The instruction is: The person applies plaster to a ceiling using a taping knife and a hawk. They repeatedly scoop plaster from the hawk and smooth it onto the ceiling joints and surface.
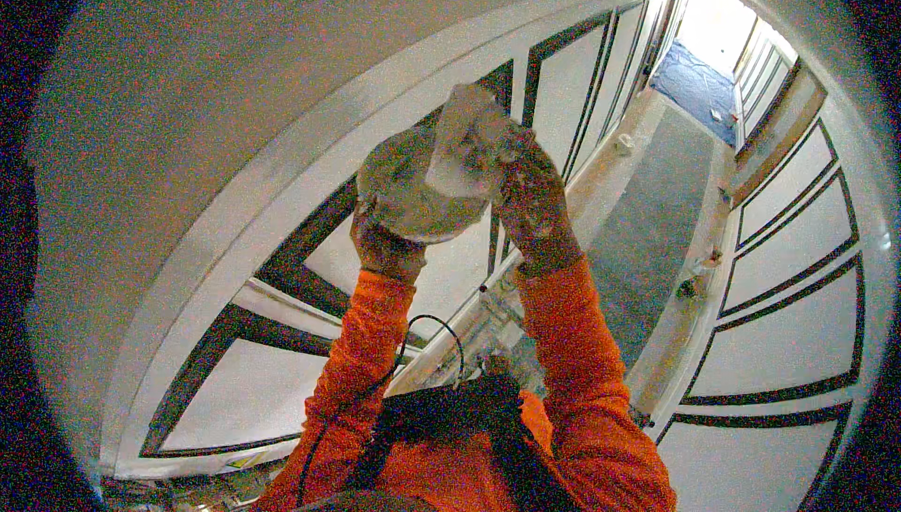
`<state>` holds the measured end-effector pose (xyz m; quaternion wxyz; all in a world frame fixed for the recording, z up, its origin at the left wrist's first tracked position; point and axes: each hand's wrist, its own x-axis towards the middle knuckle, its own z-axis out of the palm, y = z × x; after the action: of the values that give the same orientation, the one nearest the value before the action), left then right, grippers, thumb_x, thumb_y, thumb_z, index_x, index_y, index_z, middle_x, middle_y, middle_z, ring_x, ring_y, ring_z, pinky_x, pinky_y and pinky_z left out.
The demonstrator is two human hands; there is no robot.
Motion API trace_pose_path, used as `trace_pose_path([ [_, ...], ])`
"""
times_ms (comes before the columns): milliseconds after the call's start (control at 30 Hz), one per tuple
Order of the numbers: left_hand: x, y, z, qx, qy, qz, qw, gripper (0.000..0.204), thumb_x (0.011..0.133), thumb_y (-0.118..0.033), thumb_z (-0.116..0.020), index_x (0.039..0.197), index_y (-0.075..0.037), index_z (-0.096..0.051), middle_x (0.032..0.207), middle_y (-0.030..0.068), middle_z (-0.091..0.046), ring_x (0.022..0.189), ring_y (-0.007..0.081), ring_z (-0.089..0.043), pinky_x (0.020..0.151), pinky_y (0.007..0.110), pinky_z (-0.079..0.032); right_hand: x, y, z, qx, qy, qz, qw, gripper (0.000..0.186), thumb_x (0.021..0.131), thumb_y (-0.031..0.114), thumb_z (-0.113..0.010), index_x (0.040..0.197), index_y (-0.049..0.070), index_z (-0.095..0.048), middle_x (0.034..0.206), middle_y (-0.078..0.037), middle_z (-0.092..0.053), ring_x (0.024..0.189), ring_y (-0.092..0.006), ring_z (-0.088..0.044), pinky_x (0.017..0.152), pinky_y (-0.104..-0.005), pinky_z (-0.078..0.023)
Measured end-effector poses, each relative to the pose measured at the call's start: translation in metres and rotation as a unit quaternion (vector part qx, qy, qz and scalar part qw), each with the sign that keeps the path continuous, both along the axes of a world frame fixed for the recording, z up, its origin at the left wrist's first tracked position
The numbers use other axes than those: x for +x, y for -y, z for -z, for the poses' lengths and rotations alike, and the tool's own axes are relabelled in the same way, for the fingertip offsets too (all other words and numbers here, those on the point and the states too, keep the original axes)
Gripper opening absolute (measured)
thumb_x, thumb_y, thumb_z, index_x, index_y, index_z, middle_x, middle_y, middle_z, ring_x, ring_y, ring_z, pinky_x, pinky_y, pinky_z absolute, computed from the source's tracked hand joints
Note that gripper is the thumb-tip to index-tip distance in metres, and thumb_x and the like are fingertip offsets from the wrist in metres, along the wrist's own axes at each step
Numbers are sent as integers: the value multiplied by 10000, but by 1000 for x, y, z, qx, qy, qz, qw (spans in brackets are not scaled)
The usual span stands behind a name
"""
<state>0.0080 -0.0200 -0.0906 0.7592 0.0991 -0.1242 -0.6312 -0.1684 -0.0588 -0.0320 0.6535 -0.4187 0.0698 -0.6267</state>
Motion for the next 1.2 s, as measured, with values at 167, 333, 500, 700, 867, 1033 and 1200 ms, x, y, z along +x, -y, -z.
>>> trace_pose_path([
  [167, -25, 88, -31, -40, 28, -30, 998, 503, 823, -353, -581, 1256, -101, -535, 1234, 88, -578, 1150, 289, -539, 989, 480, -441, 19, 69, -54, -241, -244, 580, 739, 361, 879, 100, -578, 1220, -9, -524, 1226, -148, -547, 1127, -298, -538, 986, -420, -425],
  [333, -5, 101, -41, -62, 33, -38, 997, 519, 825, -352, -575, 1270, -89, -527, 1236, 104, -580, 1151, 296, -540, 986, 481, -442, 130, 73, -32, -313, -374, 637, 597, 525, 842, 210, -561, 1337, 67, -459, 1385, -184, -420, 1325, -378, -317, 1083, -582, -174],
  [500, -10, 83, -22, -56, 28, -34, 997, 539, 807, -356, -588, 1277, -101, -527, 1231, 111, -583, 1148, 308, -543, 982, 501, -441, 99, 78, -5, -337, -259, 670, 609, 502, 848, 212, -544, 1333, 97, -485, 1375, -176, -456, 1307, -401, -357, 1060, -604, -237],
  [700, -27, 127, -39, -57, -1, -21, 998, 511, 797, -351, -593, 1243, -106, -548, 1211, 102, -595, 1132, 309, -556, 946, 522, -466, 30, 125, -84, -167, -266, 525, 791, 540, 779, 124, -568, 1305, 24, -501, 1235, -169, -561, 1208, -370, -466, 997, -468, -387],
  [867, -1, 115, -23, -65, 241, -159, 955, 474, 839, -355, -551, 1233, -93, -550, 1226, 97, -589, 1136, 307, -554, 947, 499, -471, 90, 59, -96, -275, -282, 610, 688, 536, 712, 24, -541, 1247, -5, -544, 1143, -208, -604, 1186, -428, -483, 1012, -562, -357],
  [1033, 35, 20, 22, -16, 100, -80, 992, 490, 838, -364, -550, 1247, -94, -540, 1242, 99, -578, 1146, 310, -546, 955, 507, -463, 154, -31, -71, -288, -421, 566, 647, 687, 705, 157, -605, 1375, 120, -459, 1387, -207, -442, 1336, -459, -315, 1073, -639, -200],
  [1200, 74, -44, 19, -17, 99, -105, 989, 507, 838, -373, -549, 1262, -95, -530, 1258, 100, -567, 1156, 314, -539, 962, 514, -456, 180, -115, -44, -380, -396, 475, 688, 645, 764, 264, -617, 1376, 147, -449, 1428, -178, -385, 1295, -436, -354, 1064, -599, -270],
])
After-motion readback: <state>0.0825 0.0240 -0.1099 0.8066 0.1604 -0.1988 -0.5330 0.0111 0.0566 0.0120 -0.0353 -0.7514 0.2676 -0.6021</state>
